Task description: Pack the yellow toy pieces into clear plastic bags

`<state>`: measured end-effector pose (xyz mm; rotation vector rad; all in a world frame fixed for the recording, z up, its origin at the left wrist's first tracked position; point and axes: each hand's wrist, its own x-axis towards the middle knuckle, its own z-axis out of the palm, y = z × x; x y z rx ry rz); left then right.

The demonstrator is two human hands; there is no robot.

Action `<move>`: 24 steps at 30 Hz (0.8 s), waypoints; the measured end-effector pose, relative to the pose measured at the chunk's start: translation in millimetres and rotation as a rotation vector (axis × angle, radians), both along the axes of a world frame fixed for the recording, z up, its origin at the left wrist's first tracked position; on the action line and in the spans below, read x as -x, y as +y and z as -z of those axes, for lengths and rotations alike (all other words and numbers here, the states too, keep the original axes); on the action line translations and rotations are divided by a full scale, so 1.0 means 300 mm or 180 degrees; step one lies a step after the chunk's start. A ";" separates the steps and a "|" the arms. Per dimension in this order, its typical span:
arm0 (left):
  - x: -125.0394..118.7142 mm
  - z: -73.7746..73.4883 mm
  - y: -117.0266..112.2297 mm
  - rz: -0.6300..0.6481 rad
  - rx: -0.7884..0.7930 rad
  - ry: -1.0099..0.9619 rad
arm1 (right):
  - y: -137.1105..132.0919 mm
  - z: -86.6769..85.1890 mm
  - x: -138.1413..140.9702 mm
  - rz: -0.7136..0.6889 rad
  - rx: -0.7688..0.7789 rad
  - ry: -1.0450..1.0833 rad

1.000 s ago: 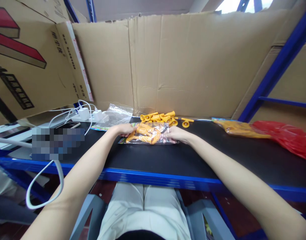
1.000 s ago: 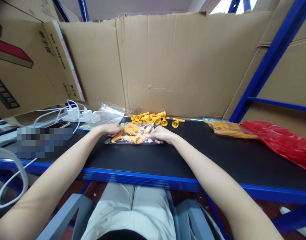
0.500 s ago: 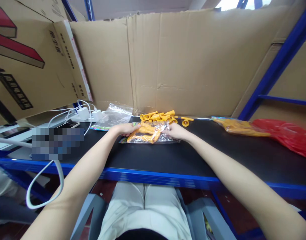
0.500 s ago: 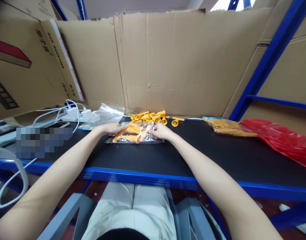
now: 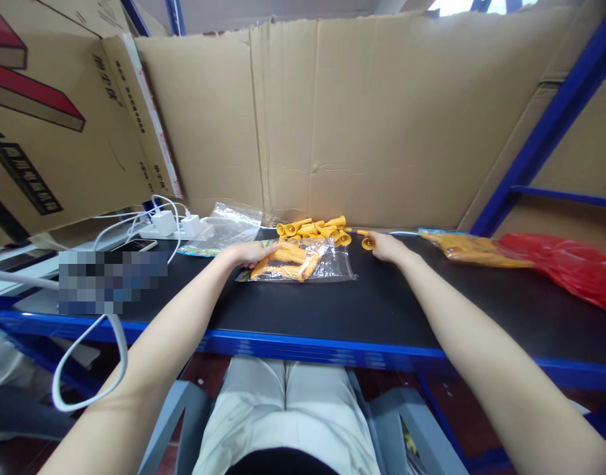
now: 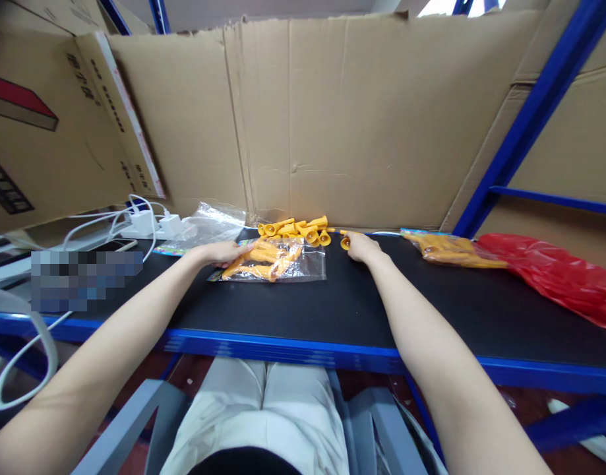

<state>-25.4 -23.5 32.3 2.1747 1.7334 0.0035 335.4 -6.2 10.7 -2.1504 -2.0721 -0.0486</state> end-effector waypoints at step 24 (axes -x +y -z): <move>0.002 0.012 0.006 -0.0081 -0.0007 -0.0348 | -0.156 -0.151 0.147 -0.0651 0.0217 -0.0412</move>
